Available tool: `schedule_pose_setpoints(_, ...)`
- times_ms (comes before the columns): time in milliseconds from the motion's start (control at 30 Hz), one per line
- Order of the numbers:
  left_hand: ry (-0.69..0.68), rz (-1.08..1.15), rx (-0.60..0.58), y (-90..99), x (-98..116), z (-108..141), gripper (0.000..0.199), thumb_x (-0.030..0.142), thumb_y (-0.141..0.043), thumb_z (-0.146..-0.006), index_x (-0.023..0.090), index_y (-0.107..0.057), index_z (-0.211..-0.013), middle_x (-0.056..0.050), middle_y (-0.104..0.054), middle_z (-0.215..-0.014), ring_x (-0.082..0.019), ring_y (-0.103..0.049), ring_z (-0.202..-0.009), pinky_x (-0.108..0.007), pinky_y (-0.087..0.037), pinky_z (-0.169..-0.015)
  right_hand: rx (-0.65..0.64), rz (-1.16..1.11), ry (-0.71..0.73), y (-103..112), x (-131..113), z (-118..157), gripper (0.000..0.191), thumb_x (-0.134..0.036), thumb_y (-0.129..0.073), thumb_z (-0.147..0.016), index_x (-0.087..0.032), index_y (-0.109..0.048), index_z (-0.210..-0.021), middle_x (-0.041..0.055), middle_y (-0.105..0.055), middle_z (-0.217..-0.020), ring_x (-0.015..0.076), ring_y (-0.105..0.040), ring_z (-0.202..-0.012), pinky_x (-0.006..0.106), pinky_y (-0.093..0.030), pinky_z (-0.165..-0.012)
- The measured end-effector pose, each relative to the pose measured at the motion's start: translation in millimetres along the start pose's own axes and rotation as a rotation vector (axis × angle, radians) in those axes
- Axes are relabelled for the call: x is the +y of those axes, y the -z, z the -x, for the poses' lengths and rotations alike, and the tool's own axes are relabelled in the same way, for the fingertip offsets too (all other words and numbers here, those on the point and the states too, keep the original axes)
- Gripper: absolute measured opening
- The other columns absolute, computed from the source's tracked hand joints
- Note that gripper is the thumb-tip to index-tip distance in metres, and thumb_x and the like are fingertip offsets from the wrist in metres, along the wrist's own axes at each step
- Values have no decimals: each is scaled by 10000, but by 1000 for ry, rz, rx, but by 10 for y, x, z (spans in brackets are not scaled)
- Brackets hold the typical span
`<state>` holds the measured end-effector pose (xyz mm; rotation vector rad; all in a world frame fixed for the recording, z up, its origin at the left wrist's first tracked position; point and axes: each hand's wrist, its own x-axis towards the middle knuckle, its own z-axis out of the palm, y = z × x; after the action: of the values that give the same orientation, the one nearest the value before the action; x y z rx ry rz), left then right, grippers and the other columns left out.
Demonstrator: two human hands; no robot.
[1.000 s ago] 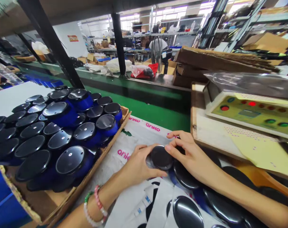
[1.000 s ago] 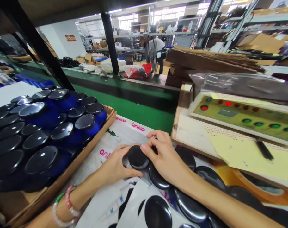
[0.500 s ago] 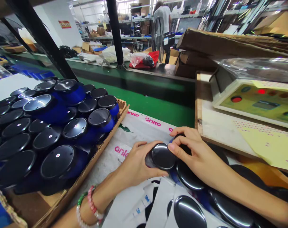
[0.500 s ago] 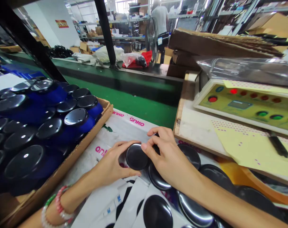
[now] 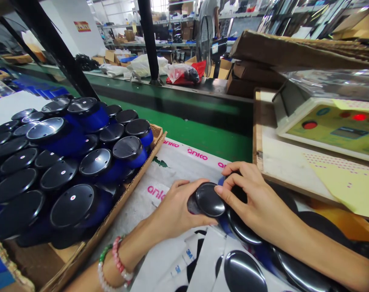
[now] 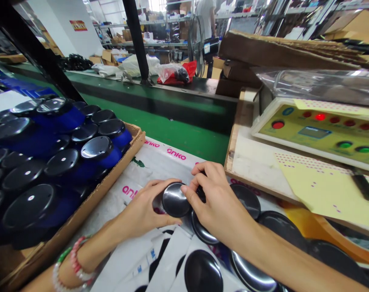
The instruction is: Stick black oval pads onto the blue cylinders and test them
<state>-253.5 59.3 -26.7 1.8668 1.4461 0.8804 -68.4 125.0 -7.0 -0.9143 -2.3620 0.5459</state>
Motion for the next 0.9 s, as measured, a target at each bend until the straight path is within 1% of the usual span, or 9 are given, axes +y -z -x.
schedule_pose_setpoints(133, -2, -4, -6, 3, -8, 2, 584, 405, -805, -667, 275, -553, -1179, 5, -649, -1129, -229, -591, -1054, -328, -440, -921, 7, 6, 24, -4, 5, 6, 173, -252, -518, -911, -207, -481, -747, 61, -468, -969, 228, -445, -982, 390, -421, -822)
schedule_pose_setpoints(467, -13, 5, 18, -11, -36, 1, 635, 389, -824, -644, 281, -546, -1205, -6, -650, -1149, -239, -599, -1058, -324, -463, -906, -1, 29, 36, 7, -9, -4, 193, -201, -533, -902, -193, -457, -726, 60, -473, -920, 219, -437, -928, 386, -425, -788)
schedule_pose_setpoints(533, -26, 5, 21, -22, -47, -6, 624, 404, -810, -660, 271, -544, -1208, -11, -647, -1168, -237, -596, -1075, -321, -462, -920, -31, 97, 39, -2, -3, -37, 221, -214, -560, -894, -188, -452, -703, 57, -482, -882, 226, -433, -912, 389, -424, -784)
schedule_pose_setpoints(633, -18, -23, 31, -54, -78, 2, 645, 396, -800, -672, 248, -522, -1234, -31, -631, -1207, -246, -582, -1104, -348, -445, -964, -102, 326, 48, 43, -24, -143, 295, -318, -598, -884, -184, -460, -661, 60, -493, -829, 258, -432, -886, 430, -411, -777)
schedule_pose_setpoints(700, 6, -56, 29, -71, -112, 11, 636, 388, -777, -694, 246, -506, -1251, -40, -625, -1214, -258, -579, -1108, -382, -443, -975, -124, 465, 46, 195, -78, -208, 318, -411, -632, -854, -176, -497, -688, 70, -507, -845, 276, -443, -878, 443, -407, -766)
schedule_pose_setpoints(767, 34, -76, 13, -64, -147, 7, 600, 401, -734, -734, 251, -493, -1263, -43, -624, -1210, -267, -579, -1110, -409, -446, -977, -122, 495, 57, 481, -191, -178, 305, -448, -636, -846, -164, -536, -797, 71, -528, -899, 260, -470, -882, 405, -418, -762)
schedule_pose_setpoints(833, 37, -66, -9, -19, -139, 3, 722, 428, -718, -738, 252, -387, -1356, -67, -558, -1304, -281, -542, -1172, -434, -430, -1005, -138, 406, 75, 833, -380, 43, 247, -409, -606, -880, -175, -536, -921, 45, -551, -942, 207, -514, -857, 329, -435, -725)
schedule_pose_setpoints(867, 18, -61, 7, 16, -103, 14, 826, 441, -723, -728, 251, -295, -1409, -87, -480, -1384, -289, -502, -1220, -447, -412, -1026, -164, 336, 74, 993, -492, 240, 206, -383, -590, -894, -193, -532, -952, 24, -567, -936, 179, -538, -810, 298, -441, -680)
schedule_pose_setpoints(900, -10, -67, 47, 52, -40, 43, 920, 445, -728, -721, 251, -197, -1446, -103, -384, -1454, -294, -451, -1269, -460, -388, -1049, -229, 275, 50, 1119, -603, 489, 155, -355, -588, -893, -224, -535, -955, -1, -585, -920, 163, -561, -775, 277, -446, -637)
